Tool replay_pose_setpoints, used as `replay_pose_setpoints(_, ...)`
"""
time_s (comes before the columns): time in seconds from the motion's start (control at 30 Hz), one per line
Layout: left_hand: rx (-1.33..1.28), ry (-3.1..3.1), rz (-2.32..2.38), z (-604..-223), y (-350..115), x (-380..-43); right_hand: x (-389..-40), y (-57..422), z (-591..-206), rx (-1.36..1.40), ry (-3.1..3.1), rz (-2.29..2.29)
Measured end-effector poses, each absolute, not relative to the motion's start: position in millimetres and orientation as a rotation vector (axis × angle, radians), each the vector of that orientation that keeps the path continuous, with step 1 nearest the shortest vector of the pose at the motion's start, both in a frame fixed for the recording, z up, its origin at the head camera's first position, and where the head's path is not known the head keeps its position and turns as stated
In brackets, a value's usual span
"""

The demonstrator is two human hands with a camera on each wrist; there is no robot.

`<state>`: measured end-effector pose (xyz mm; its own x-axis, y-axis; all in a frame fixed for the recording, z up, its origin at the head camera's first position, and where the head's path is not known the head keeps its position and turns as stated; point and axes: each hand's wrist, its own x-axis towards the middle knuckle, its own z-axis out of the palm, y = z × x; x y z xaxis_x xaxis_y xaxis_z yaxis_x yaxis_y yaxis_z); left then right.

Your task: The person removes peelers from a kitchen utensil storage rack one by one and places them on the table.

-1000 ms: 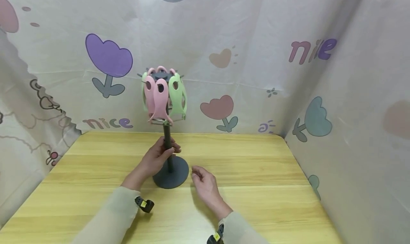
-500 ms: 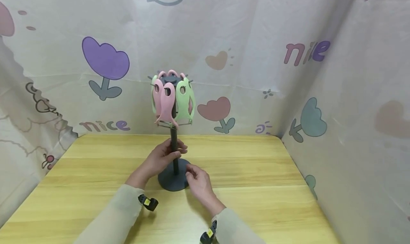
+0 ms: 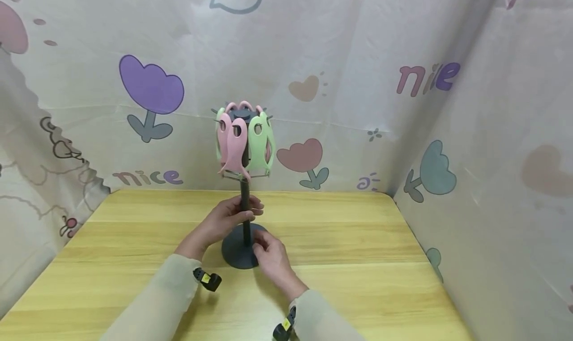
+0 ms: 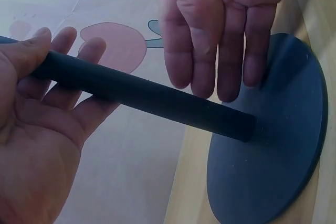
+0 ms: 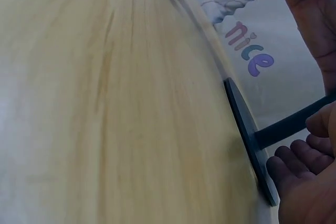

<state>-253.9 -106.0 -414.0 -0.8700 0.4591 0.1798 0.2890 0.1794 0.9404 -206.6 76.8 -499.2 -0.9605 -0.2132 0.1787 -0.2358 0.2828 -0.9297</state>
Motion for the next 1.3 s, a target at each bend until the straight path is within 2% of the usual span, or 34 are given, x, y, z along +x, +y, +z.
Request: replay_pose_setpoints(1.3,0.758,2.16,1.73,-402,-106,-273,-210,73,-505,0.459,-2.537,1.701)
